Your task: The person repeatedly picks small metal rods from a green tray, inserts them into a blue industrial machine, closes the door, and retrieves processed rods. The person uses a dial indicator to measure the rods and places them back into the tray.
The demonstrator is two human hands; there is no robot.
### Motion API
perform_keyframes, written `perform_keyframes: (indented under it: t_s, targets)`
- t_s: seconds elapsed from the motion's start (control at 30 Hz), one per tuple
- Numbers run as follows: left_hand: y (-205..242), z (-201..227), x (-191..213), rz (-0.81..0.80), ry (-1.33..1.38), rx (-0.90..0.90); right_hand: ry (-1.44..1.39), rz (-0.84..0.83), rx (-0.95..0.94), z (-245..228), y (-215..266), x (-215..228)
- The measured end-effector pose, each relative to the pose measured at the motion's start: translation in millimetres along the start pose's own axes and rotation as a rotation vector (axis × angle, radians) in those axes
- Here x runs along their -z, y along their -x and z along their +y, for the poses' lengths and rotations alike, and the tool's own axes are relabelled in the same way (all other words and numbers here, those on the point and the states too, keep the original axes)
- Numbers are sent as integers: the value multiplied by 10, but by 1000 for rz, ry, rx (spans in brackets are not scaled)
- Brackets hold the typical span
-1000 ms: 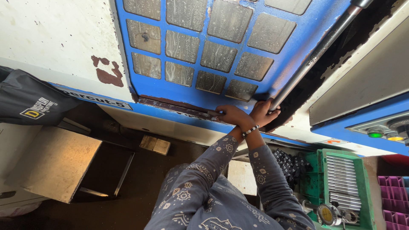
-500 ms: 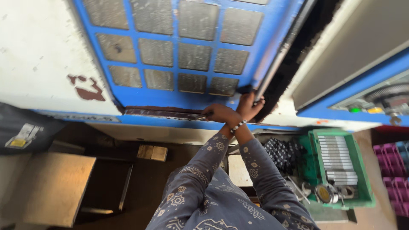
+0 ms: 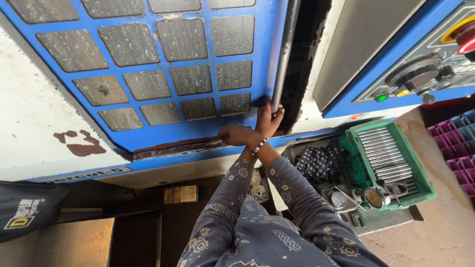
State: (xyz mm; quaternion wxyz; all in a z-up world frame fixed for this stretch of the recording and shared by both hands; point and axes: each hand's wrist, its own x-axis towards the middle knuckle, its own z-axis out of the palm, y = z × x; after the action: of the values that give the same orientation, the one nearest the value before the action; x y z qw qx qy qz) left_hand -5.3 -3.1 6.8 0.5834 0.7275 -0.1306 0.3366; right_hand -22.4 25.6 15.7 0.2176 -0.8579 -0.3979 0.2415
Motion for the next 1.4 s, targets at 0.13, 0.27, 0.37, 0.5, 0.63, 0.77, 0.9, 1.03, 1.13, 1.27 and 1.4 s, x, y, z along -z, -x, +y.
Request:
perform_keyframes:
  t_s: [0.13, 0.27, 0.37, 0.5, 0.63, 0.77, 0.9, 1.03, 1.13, 1.27, 1.4]
  targets:
    - [-28, -41, 19, -57, 93, 118, 25, 21, 14, -78, -7, 16]
    - [4, 9, -12, -61, 47, 129, 50, 13, -29, -109, 62, 19]
    - [-15, 20, 45, -50, 29, 93, 48, 47, -23, -157, 39, 12]
    - [2, 54, 37, -83, 54, 184, 32, 71, -77, -190, 80, 4]
    - [21, -16, 20, -42, 11, 96, 38, 63, -57, -182, 39, -20]
    - [65, -125, 1, -26, -17, 62, 64, 55, -34, -107, -25, -70]
    - [71, -168, 46, 1, -61, -16, 82, 43, -59, -129, -57, -91]
    - [63, -150, 121, -6, -68, -20, 141, -40, -226, -266, -51, -70]
    - [50, -145, 158, -40, -42, 58, 155, -61, -216, -343, -57, -41]
    - [51, -98, 208, -25, -65, 60, 176, -91, -251, -429, -36, -40]
    - [36, -62, 230, -2, -57, 59, 191, -120, -252, -442, -16, -44]
